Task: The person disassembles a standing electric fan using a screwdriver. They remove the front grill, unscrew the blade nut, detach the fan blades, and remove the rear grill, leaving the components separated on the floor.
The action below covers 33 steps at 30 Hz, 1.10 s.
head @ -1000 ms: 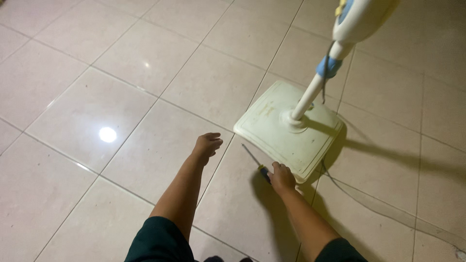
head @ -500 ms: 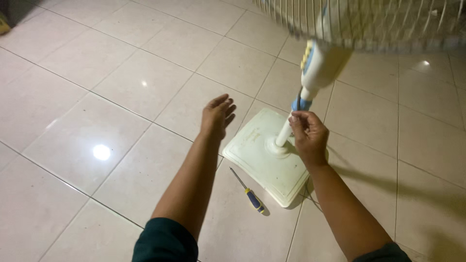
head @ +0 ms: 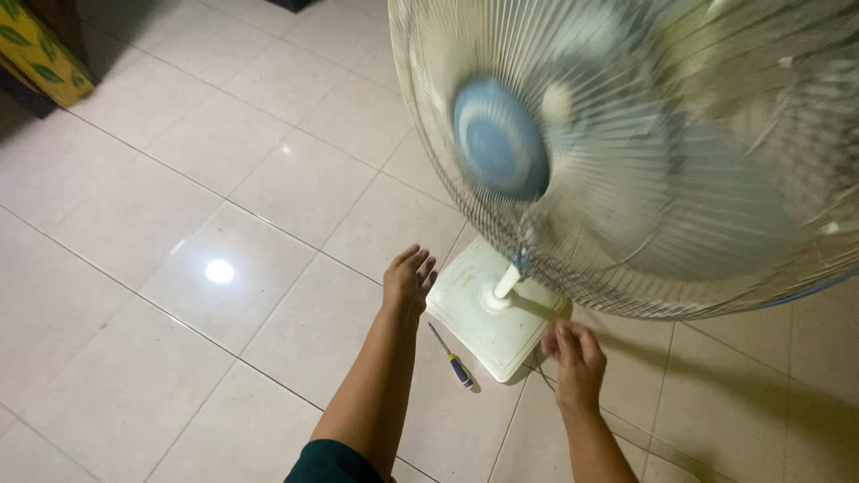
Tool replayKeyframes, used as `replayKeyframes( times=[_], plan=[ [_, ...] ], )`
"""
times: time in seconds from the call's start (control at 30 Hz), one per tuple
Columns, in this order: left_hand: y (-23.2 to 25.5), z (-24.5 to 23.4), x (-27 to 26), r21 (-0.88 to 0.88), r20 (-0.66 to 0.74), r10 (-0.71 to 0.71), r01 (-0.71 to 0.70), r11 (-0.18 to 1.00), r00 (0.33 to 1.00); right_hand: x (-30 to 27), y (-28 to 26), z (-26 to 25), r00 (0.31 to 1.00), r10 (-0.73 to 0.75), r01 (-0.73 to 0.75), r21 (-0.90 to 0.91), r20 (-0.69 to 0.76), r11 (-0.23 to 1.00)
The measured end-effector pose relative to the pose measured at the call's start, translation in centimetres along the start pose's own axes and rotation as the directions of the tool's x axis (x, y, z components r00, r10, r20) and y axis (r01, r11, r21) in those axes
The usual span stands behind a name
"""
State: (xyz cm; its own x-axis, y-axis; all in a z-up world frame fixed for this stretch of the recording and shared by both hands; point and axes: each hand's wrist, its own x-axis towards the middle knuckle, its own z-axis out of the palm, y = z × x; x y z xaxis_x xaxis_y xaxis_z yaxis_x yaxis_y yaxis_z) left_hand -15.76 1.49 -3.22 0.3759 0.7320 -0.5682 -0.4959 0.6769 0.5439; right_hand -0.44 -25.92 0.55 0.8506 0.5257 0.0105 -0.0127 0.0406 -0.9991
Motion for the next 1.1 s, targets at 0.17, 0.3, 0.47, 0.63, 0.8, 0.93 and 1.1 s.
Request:
replayKeyframes(
  times=[0.17, 0.3, 0.47, 0.63, 0.8, 0.93, 1.1],
  plan=[
    [3.7, 1.0, -3.3, -0.089, -0.133, -0.044, 0.032, 0.996, 0.99, -2.5, -6.9, -4.1, 0.95, 0.163, -0.149, 0.073, -0.267, 0.986],
    [8.4, 2.4, -6.5, -0.092, -0.153, -0.05, 0.036, 0.995, 0.987, -1.7, -17.1, -5.4, 0.923, -0.023, 0.074, 0.118, -0.385, 0.99],
    [15.3, 5.9, -9.5, -0.069, -0.138, -0.026, 0.017, 0.997, 0.99, -1.2, -32.7, -3.8, 0.842, -0.299, 0.322, -0.026, -0.449, 0.946],
    [21.5, 12.4, -11.4, 0.005, -0.033, 0.104, -0.104, 0.995, 0.994, -0.9, -43.0, -0.5, 0.765, -0.61, 0.564, -0.241, -0.208, 0.79],
    [22.2, 16.2, -12.1, 0.008, -0.075, 0.082, -0.082, 0.997, 0.994, 1.5, -49.3, 5.2, 0.676, -0.721, 0.684, -0.491, 0.152, 0.539],
    [20.3, 15.8, -10.0, -0.002, -0.128, 0.001, -0.001, 1.0, 0.992, 3.0, -53.0, 11.2, 0.61, -0.706, 0.762, -0.511, 0.36, 0.399],
    [15.8, 14.1, -6.7, -0.037, -0.156, -0.229, 0.226, 0.973, 0.961, 5.3, -55.5, 17.6, 0.702, -0.531, 0.686, -0.653, 0.475, 0.323]
  ],
)
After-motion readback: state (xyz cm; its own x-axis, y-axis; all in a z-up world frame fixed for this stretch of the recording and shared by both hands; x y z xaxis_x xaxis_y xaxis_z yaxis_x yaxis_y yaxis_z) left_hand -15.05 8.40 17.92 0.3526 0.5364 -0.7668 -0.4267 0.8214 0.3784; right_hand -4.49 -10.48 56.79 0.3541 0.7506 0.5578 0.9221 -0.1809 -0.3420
